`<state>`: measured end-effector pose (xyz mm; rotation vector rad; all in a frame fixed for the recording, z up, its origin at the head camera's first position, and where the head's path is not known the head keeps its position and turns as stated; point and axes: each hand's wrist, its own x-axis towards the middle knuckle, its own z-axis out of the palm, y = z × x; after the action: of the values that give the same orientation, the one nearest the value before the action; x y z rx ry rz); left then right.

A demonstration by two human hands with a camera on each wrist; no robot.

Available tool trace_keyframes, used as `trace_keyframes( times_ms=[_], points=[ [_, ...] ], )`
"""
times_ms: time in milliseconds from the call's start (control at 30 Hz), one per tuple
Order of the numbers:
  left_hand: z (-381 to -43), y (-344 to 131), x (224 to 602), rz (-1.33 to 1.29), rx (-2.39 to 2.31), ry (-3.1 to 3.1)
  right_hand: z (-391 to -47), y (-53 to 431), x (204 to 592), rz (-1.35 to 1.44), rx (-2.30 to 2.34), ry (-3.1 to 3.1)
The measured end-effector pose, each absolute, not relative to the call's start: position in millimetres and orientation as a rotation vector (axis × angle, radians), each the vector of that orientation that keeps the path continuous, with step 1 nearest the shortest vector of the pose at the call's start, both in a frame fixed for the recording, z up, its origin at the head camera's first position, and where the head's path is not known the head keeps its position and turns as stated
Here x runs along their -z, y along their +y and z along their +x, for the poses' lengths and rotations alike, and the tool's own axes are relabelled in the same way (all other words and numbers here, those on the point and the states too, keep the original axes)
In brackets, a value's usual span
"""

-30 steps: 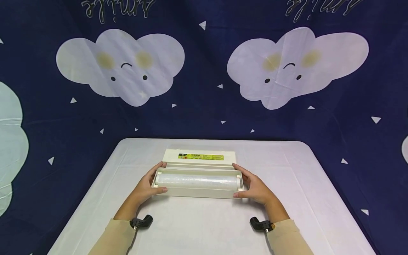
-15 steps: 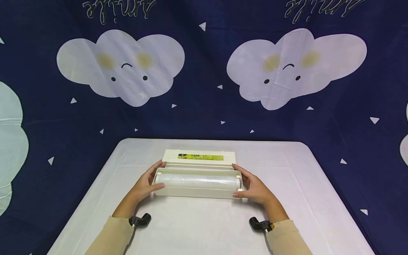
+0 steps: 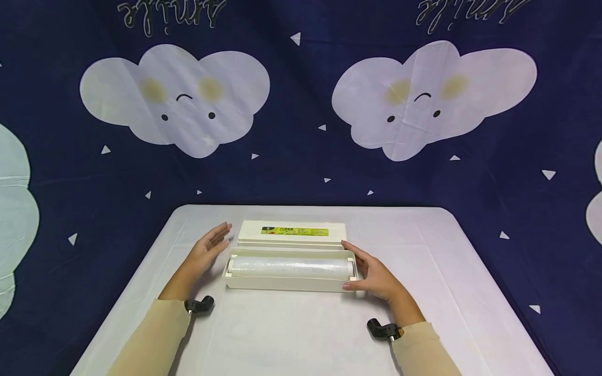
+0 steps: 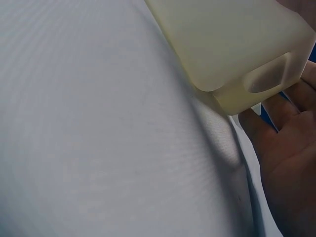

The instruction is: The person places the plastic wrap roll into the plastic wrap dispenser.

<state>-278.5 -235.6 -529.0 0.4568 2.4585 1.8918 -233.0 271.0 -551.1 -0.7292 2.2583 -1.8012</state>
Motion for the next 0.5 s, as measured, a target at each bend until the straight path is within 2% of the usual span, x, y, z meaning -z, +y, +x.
trace_keyframes(
  times_ms=[200, 500],
  points=[
    [-303, -241, 524, 0.314, -1.804, 2.529, -232, 273, 552, -0.714, 1.793, 2.274],
    [-325, -233, 522, 0.268, -1.692, 2.485, -233, 273, 554, -0.724, 1.811, 2.243]
  ],
)
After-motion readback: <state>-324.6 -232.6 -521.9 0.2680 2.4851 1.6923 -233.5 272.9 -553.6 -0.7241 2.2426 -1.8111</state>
